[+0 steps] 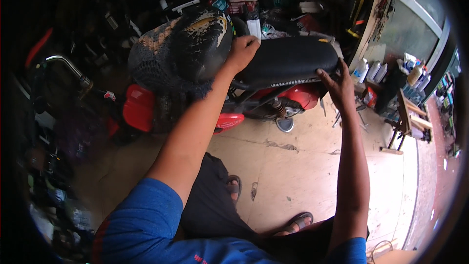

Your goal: The person works on a metal component by hand and with pliers, then fits the component into the body of a motorcycle and replaces the seat.

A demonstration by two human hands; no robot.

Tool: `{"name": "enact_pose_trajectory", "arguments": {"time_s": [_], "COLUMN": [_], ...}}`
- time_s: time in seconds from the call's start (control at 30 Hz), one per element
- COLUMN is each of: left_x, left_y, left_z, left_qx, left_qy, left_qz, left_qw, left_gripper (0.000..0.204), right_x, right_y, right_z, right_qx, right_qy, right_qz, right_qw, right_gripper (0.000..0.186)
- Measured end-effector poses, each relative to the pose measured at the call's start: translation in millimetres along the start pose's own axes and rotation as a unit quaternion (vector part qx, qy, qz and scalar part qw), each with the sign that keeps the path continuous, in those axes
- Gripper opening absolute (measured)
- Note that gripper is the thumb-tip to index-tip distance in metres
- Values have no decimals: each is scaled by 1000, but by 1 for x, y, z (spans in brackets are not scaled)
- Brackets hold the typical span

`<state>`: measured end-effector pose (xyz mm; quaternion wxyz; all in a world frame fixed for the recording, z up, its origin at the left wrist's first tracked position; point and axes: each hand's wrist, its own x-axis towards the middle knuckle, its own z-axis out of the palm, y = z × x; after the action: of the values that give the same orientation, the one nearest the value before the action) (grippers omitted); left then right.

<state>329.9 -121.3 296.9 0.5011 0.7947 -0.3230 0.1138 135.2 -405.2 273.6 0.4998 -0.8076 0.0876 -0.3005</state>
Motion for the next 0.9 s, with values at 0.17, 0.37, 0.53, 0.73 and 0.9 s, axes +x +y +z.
{"name": "enact_pose_trajectory", "arguments": {"time_s": [0.17,0.37,0.53,0.73,0.9], "left_x": [8,11,14,17,19], "left_y": [-1,-53,-59,-43,-56], "left_z": [15,31,40,28,25], "left_qx": [61,14,-46,-34,-60], "left_qy": [-2,40,76,34,3], "left_qz": [21,3,23,98,99], "left_qw": [998,999,996,994,993], "left_gripper": [36,28,27,22,23], "right_x": [5,41,118,155,140], "right_y": [11,-69,-60,-31,-40], "right_z": [-16,19,64,75,87], "right_qx": [-109,-246,-380,-391,-390], "right_qy": [39,28,-124,-170,-111], "right_qz": [-51,-253,-198,-304,-148], "right_qw": [992,935,895,852,902], "right_gripper": [77,39,47,46,54]}}
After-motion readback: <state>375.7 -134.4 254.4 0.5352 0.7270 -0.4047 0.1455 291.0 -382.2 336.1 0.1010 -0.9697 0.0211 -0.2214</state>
